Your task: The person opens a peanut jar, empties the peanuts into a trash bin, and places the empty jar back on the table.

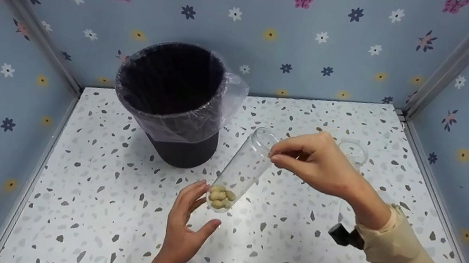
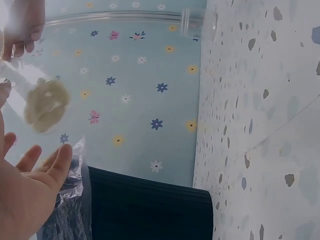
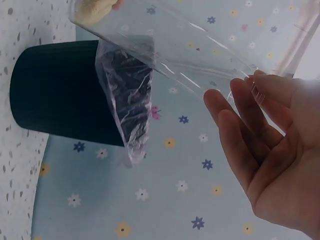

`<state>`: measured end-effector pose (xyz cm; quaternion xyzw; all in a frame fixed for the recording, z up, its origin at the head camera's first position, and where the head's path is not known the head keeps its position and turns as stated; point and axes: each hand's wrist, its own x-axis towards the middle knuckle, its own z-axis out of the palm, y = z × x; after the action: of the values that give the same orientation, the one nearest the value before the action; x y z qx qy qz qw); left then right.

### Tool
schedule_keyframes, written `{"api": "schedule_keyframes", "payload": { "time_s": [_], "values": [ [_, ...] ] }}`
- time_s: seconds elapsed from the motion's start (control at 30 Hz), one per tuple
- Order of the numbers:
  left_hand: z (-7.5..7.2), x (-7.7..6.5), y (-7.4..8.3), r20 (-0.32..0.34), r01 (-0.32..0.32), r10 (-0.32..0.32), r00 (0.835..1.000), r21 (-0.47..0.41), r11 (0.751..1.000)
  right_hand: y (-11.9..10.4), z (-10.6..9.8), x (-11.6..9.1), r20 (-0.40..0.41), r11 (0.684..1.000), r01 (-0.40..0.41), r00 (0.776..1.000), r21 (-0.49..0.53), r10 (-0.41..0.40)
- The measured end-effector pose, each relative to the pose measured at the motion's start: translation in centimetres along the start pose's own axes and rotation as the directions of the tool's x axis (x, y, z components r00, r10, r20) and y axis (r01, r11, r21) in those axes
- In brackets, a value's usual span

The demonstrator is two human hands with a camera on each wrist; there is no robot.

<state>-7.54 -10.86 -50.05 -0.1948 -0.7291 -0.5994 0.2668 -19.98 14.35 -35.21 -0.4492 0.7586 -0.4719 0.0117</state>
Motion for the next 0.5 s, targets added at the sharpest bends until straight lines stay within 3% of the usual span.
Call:
{"api": "schedule_keyframes", "payload": {
  "time_s": [0.23, 0.5],
  "values": [
    [0.1, 0.5, 0.6, -0.076, -0.106, 0.103, 0.992, -0.034, 0.994, -1.0, 1.3, -0.5, -0.039, 0.995, 0.075, 0.997, 0.066, -0.072],
    [-0.1, 0.4, 0.4, -0.159, -0.241, 0.225, 0.961, -0.089, 0.966, -1.2, 1.9, -0.8, -0.064, 0.983, 0.109, 0.993, 0.151, -0.1]
  ]
}}
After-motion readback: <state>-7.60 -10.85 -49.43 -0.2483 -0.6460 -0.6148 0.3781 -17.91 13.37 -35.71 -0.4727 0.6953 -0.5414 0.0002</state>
